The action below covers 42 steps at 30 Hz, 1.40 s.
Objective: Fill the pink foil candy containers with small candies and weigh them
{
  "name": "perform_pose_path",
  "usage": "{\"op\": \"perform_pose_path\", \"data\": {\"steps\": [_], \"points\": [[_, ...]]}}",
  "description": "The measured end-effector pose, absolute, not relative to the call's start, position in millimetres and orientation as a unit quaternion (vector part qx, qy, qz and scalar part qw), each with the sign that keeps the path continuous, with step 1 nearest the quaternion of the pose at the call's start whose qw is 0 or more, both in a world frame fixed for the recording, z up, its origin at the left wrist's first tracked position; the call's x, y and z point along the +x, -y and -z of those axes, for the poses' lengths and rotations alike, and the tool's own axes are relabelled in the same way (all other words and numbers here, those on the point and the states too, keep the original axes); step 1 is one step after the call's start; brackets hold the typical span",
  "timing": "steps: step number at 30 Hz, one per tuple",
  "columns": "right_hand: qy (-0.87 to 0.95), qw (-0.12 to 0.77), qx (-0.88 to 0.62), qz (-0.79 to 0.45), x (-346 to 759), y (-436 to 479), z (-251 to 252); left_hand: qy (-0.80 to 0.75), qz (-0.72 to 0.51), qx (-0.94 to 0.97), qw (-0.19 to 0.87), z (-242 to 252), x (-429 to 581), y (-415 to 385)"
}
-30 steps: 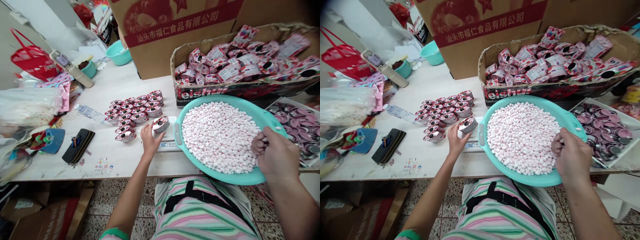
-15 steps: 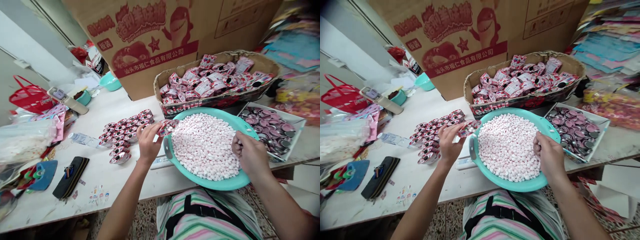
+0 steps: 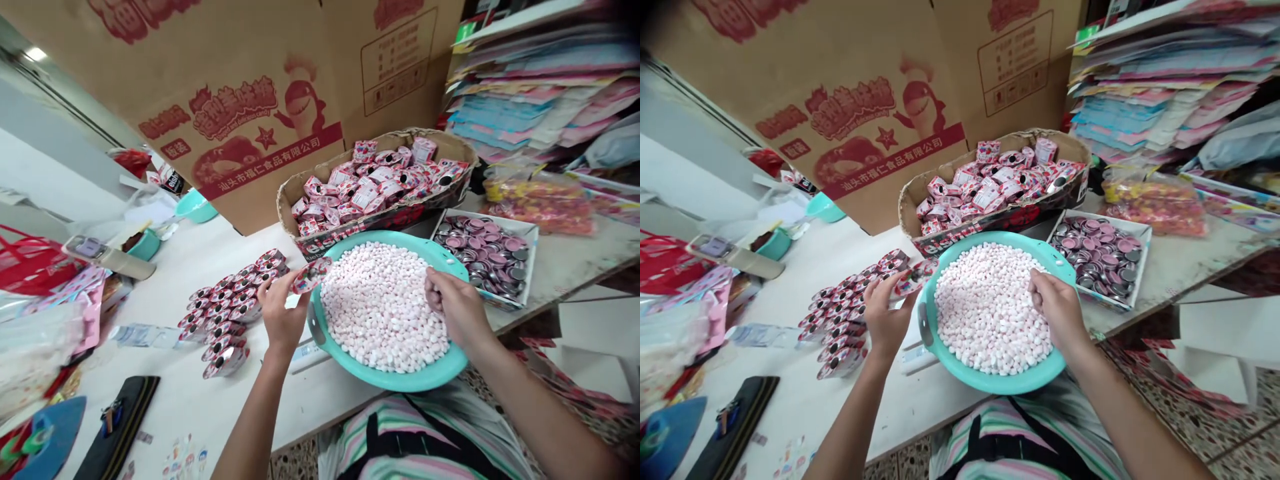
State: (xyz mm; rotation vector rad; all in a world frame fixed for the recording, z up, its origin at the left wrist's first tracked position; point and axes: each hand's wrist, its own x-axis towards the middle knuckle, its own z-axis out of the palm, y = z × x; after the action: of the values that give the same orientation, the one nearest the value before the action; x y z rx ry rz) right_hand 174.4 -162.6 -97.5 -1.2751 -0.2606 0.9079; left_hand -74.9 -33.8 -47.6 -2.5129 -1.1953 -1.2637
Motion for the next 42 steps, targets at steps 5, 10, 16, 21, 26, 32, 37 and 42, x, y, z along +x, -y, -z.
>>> {"op": "perform_pose_path", "data": {"steps": [5,10,16,21,26,32,37,42], "points": [[0.124,0.703,-0.573,-0.402,173.5,163.1,95.3,0.548,0.464,-0.686,-0.119,66.9,-108.3,41.2],[0.13,0.701,-0.578,-0.398,173.5,163.0,96.4,0.623,0.488,-0.579,-0.196,95.4,-145.2,56.6],[0.13,0.701,-0.585,-0.387,171.0,163.5,92.5,0.614,0.474,-0.574,-0.263,128.4,-153.5,65.1],[0.136,0.696,-0.6,-0.37,169.5,163.3,93.7,0.62,0.433,-0.605,-0.248,148.9,-151.2,64.9],[0.125,0.687,-0.613,-0.37,169.6,164.5,94.9,0.614,0.399,-0.65,-0.203,152.3,-153.2,67.1],[0.13,0.693,-0.608,-0.366,170.3,163.5,96.3,0.605,0.404,-0.664,-0.171,143.9,-168.8,76.3],[0.129,0.69,-0.614,-0.359,169.0,162.7,95.6,0.614,0.4,-0.66,-0.166,141.9,-182.5,85.6],[0.129,0.688,-0.617,-0.36,169.5,163.2,94.9,0.617,0.4,-0.658,-0.162,140.8,-185.0,86.6]]}}
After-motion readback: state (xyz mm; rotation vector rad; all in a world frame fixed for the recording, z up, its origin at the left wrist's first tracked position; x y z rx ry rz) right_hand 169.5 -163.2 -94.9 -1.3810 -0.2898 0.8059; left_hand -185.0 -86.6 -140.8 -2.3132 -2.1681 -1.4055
